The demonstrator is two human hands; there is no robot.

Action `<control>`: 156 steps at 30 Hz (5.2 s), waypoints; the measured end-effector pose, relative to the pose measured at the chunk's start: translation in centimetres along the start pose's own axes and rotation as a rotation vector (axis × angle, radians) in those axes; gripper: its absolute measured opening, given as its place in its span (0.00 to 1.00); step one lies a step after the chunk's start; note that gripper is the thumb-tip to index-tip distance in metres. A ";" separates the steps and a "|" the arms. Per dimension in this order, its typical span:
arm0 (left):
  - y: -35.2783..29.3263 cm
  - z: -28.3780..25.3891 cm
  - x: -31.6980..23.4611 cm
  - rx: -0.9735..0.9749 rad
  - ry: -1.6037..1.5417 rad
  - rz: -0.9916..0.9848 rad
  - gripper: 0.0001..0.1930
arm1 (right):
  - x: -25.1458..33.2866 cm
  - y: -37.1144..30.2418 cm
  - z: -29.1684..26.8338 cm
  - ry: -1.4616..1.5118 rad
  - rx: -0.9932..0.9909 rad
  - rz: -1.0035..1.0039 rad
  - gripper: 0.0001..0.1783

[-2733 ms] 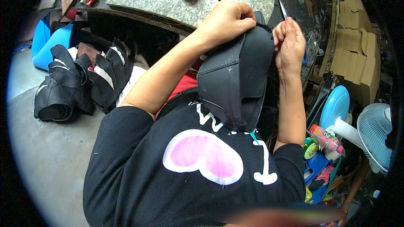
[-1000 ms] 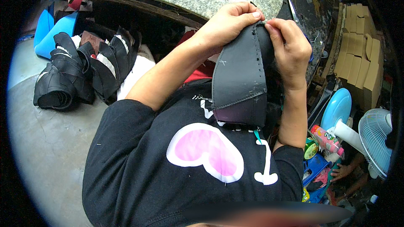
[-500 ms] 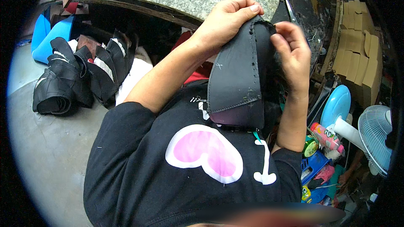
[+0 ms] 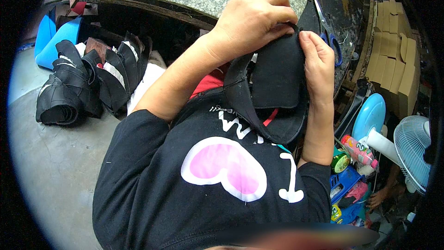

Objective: The person uses scissors to trim the edges of a black leather shoe upper. They repeatedly reposition the piece and cut along the seam line, removing small excess sections throughout the clip.

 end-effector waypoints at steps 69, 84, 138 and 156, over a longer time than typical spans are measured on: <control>-2.8 2.1 1.1 0.116 -0.433 -0.546 0.10 | -0.7 2.5 -0.5 -0.112 0.000 -0.141 0.10; -3.0 1.3 0.3 0.136 -0.570 -0.422 0.32 | -1.4 0.3 -10.5 -1.321 -0.222 0.239 0.22; -3.2 1.4 0.1 0.188 -0.379 -0.495 0.21 | -0.6 -12.4 -3.0 0.611 0.333 0.651 0.44; -4.7 2.9 1.0 0.356 -0.864 -0.714 0.15 | -3.0 -13.9 -2.1 0.476 0.214 0.596 0.44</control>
Point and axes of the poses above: each hand's wrist, its own y-axis towards the middle knuckle, its own z-axis out of the palm, x = y × z, the point moved 5 cm from there along y, towards the middle knuckle, and after that the axes turned 5 degrees about z, right-handed, at the moved point
